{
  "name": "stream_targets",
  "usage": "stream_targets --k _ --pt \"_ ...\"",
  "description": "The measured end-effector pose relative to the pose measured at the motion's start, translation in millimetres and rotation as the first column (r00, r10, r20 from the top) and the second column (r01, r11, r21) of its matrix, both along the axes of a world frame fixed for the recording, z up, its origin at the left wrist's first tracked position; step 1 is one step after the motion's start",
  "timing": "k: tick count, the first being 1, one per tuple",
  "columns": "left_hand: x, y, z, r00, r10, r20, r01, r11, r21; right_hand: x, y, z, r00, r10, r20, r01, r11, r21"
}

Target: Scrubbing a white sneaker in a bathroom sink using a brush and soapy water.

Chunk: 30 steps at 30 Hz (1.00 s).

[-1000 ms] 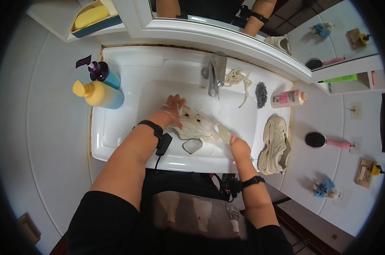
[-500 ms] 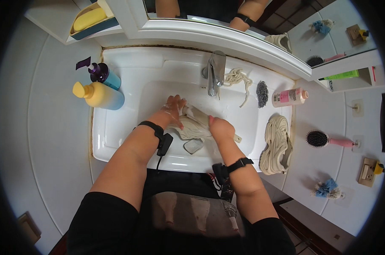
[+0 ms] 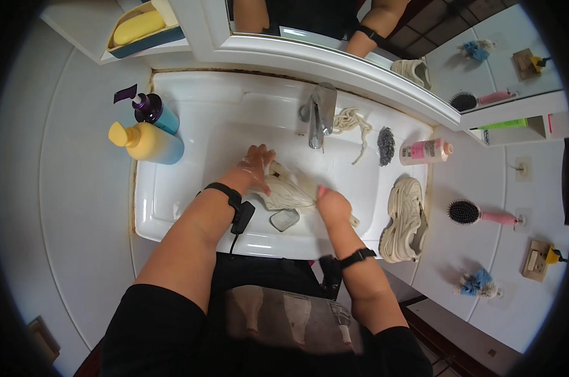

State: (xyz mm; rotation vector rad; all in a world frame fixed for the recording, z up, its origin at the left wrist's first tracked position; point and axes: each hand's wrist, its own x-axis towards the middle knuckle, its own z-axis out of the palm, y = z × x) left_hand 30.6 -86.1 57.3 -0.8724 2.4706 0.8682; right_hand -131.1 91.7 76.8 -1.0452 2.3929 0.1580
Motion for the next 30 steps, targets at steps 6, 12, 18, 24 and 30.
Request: stream_targets --k 6,12,18,24,30 --pt "0.5 0.1 -6.2 0.997 0.041 -0.073 -0.037 0.998 0.051 13.3 -47.7 9.1 0.997 0.071 0.032 -0.073 0.997 0.038" --pt "0.2 -0.6 1.1 1.000 0.018 -0.020 -0.017 0.999 0.047 -26.4 49.0 5.1 0.995 -0.078 -0.057 0.085 0.989 0.118" --pt "4.1 -1.9 -3.2 0.999 0.008 -0.032 -0.006 0.999 0.046 -24.6 58.1 2.2 0.991 -0.108 -0.075 0.117 0.983 0.142" --pt "1.3 1.9 -6.3 0.997 0.019 -0.070 -0.018 1.000 0.016 20.1 -34.5 10.6 1.000 0.020 0.000 -0.020 0.999 0.026" --pt "1.1 0.3 -9.0 0.997 0.025 -0.070 -0.024 0.999 0.025 3.9 -7.4 5.5 1.000 0.023 -0.005 -0.023 1.000 0.015"
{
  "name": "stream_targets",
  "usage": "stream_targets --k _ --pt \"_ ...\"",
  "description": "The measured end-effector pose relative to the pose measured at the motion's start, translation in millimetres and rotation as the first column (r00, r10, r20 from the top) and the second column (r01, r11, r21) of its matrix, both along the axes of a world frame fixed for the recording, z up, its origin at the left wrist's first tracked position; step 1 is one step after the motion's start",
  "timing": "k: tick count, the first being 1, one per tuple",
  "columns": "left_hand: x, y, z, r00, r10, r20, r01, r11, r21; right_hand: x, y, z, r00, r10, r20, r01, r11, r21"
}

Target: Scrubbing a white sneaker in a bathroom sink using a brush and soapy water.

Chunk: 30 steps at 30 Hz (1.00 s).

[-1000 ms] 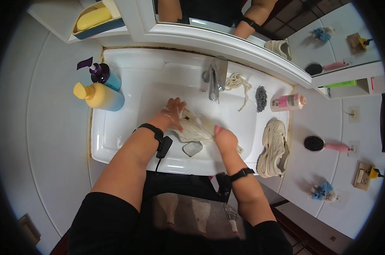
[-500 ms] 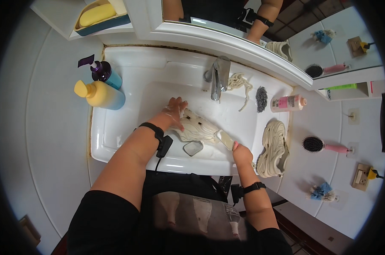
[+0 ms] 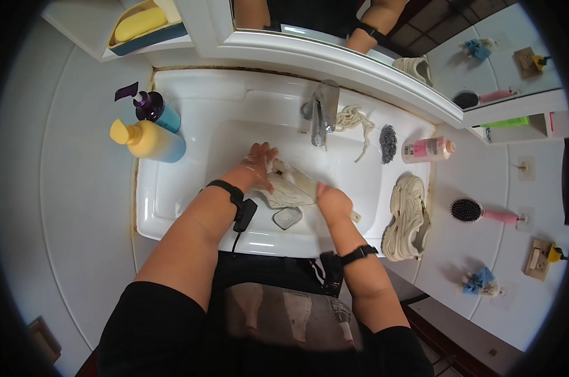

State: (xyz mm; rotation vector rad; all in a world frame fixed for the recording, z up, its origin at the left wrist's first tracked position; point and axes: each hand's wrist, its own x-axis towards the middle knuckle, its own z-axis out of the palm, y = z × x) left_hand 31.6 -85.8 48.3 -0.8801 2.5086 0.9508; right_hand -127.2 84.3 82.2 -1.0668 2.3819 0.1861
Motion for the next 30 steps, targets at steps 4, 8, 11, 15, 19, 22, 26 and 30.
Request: stream_targets --k 4,8,11,15,19,22,26,30 --pt "1.3 -1.6 5.4 0.999 -0.014 0.038 0.014 1.000 0.017 -30.8 74.8 -12.1 0.994 -0.092 -0.066 0.096 0.994 0.052" --pt "1.4 -1.8 5.7 0.999 -0.016 0.037 0.015 1.000 0.016 -32.0 82.1 -20.3 0.986 -0.116 -0.116 0.126 0.989 0.083" --pt "1.0 -0.6 4.5 1.000 -0.008 0.022 0.008 1.000 0.006 -14.9 47.1 -17.9 0.993 -0.075 -0.093 0.077 0.997 0.019" --pt "1.7 -1.8 0.6 1.000 0.010 -0.027 -0.010 1.000 0.028 25.0 -22.4 0.8 0.999 0.017 -0.030 -0.017 1.000 0.002" --pt "3.3 -2.3 1.0 0.995 0.024 -0.093 -0.019 0.999 0.051 26.4 -33.9 1.5 0.991 0.074 0.115 -0.071 0.997 -0.032" --pt "2.7 -6.4 -5.3 1.000 -0.017 -0.002 0.017 0.995 0.095 11.9 4.4 -4.0 0.953 0.146 0.264 -0.075 0.962 -0.264" --pt "15.2 18.9 -22.3 0.945 0.325 -0.037 -0.323 0.945 0.053 -3.6 46.1 5.6 0.898 0.346 0.274 -0.145 0.817 -0.558" --pt "22.2 37.7 -31.2 0.885 0.456 -0.092 -0.446 0.888 0.115 0.6 39.8 32.4 0.899 0.387 0.206 -0.368 0.922 -0.122"
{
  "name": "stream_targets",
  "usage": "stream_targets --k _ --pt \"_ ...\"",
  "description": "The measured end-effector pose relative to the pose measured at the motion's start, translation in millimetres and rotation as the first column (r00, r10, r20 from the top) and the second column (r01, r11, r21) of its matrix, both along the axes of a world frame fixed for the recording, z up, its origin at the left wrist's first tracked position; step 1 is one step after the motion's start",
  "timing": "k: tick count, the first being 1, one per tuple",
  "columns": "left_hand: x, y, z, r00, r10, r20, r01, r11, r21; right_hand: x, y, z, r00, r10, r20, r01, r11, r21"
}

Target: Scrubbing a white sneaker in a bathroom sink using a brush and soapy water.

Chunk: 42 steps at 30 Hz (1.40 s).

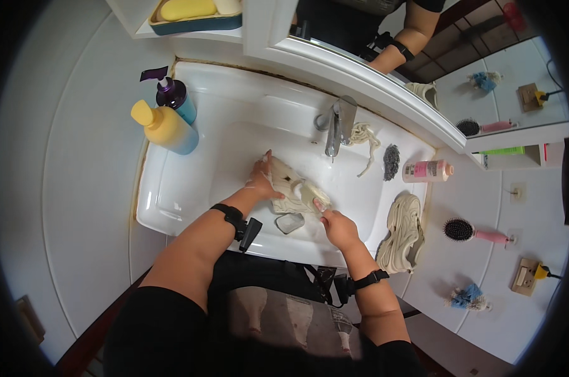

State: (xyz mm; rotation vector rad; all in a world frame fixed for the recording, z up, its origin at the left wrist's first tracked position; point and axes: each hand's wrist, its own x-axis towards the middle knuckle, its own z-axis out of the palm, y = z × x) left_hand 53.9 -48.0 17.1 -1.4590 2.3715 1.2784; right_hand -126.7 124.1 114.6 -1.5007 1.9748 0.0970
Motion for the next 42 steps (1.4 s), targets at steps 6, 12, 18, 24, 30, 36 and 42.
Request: stream_targets --k 6,12,18,24,30,36,42 --pt "1.4 5.1 10.2 0.994 0.052 0.098 -0.061 0.994 0.088 35.0 -41.9 -17.3 0.978 0.106 -0.178 -0.097 0.994 0.060" --pt "18.1 6.0 -33.8 0.977 0.213 0.029 -0.212 0.936 0.281 76.9 -110.8 -29.0 0.990 0.093 -0.105 -0.095 0.995 -0.019" --pt "9.2 20.9 -47.1 0.932 0.363 0.017 -0.363 0.930 0.060 13.5 -47.2 -26.2 0.991 0.025 -0.134 -0.033 0.998 -0.054" --pt "11.8 11.2 -31.3 0.961 0.272 0.045 -0.275 0.953 0.128 18.0 -30.4 -9.7 0.971 -0.014 -0.241 0.048 0.989 0.139" --pt "7.6 11.8 -43.0 0.963 0.268 0.032 -0.269 0.959 0.090 65.3 -112.2 -33.7 0.992 0.048 -0.119 -0.043 0.998 0.044" --pt "5.0 7.8 -36.6 0.961 0.277 0.019 -0.276 0.946 0.172 56.5 -119.0 -29.7 0.994 0.075 -0.084 -0.073 0.997 0.030" --pt "10.0 7.7 -55.2 0.965 0.259 -0.029 -0.257 0.963 0.078 24.6 -31.1 0.2 0.989 0.027 -0.145 -0.008 0.992 0.130"
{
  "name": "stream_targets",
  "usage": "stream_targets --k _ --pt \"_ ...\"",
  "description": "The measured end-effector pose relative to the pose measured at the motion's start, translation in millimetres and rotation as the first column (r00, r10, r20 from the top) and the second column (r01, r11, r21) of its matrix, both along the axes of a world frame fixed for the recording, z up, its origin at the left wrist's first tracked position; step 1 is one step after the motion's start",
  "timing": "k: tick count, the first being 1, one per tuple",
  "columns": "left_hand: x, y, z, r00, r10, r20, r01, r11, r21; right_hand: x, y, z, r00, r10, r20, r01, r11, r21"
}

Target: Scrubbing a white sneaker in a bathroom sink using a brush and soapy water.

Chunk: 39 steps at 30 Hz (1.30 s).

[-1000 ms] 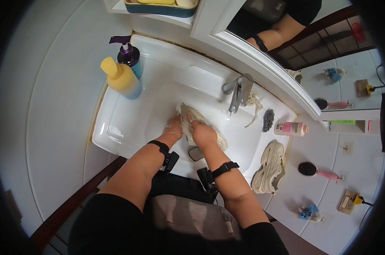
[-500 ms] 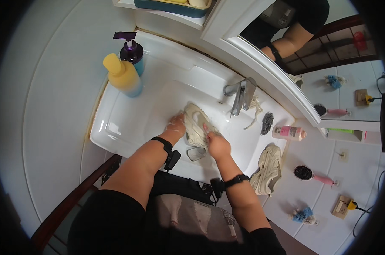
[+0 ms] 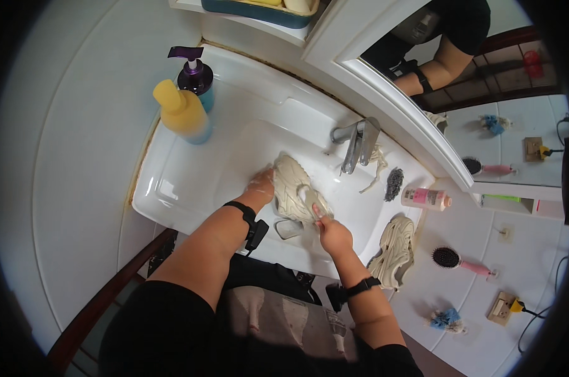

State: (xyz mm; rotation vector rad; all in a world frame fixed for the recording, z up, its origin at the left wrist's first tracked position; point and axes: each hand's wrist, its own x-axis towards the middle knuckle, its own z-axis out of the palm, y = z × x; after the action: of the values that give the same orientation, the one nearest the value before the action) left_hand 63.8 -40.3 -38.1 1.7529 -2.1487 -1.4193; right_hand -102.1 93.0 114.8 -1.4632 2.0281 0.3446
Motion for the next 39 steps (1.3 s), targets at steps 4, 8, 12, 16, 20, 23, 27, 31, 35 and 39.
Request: stream_targets --k 4,8,12,16,20,23,27,31,35,39 --pt "-4.8 3.6 0.4 0.996 -0.034 0.078 0.040 0.996 -0.077 6.2 -13.1 -5.3 1.000 0.012 -0.012 -0.012 1.000 0.000" --pt "-5.2 -2.4 6.8 0.991 -0.054 0.119 0.044 0.995 0.085 25.4 -60.2 -37.5 0.997 0.072 0.029 -0.070 0.995 -0.070" --pt "-5.1 -2.2 11.5 0.999 -0.020 0.029 0.015 0.987 0.162 50.3 -99.4 -48.5 0.995 0.070 0.071 -0.057 0.984 -0.167" --pt "-4.4 -1.7 -6.6 0.991 -0.110 0.073 0.100 0.986 0.133 30.9 -77.1 -38.9 0.995 0.088 0.037 -0.084 0.991 -0.099" --pt "-0.6 -2.6 1.2 0.988 -0.132 0.077 0.127 0.990 0.069 -7.0 -2.8 -20.1 0.999 0.019 0.045 -0.015 0.996 -0.086" --pt "-1.4 -6.2 8.4 0.982 -0.161 0.100 0.153 0.985 0.082 3.3 14.2 -3.5 0.999 -0.018 -0.049 0.020 0.999 0.025" --pt "-6.8 -6.5 21.8 0.994 -0.082 0.071 0.070 0.985 0.159 13.1 -13.3 -37.6 0.998 -0.038 -0.044 0.033 0.994 -0.109" --pt "-6.8 1.2 13.7 1.000 -0.023 0.013 0.022 0.997 0.070 34.6 -74.8 -45.5 1.000 -0.017 -0.023 0.014 0.991 -0.133" --pt "-12.2 -4.4 36.3 0.998 -0.060 0.012 0.057 0.984 0.171 32.1 -105.3 -32.3 1.000 -0.018 -0.023 0.018 1.000 -0.024" --pt "-6.3 -1.1 -11.3 0.993 -0.113 0.026 0.112 0.993 0.042 16.8 -70.2 -8.6 0.999 -0.019 -0.037 0.019 1.000 0.000"
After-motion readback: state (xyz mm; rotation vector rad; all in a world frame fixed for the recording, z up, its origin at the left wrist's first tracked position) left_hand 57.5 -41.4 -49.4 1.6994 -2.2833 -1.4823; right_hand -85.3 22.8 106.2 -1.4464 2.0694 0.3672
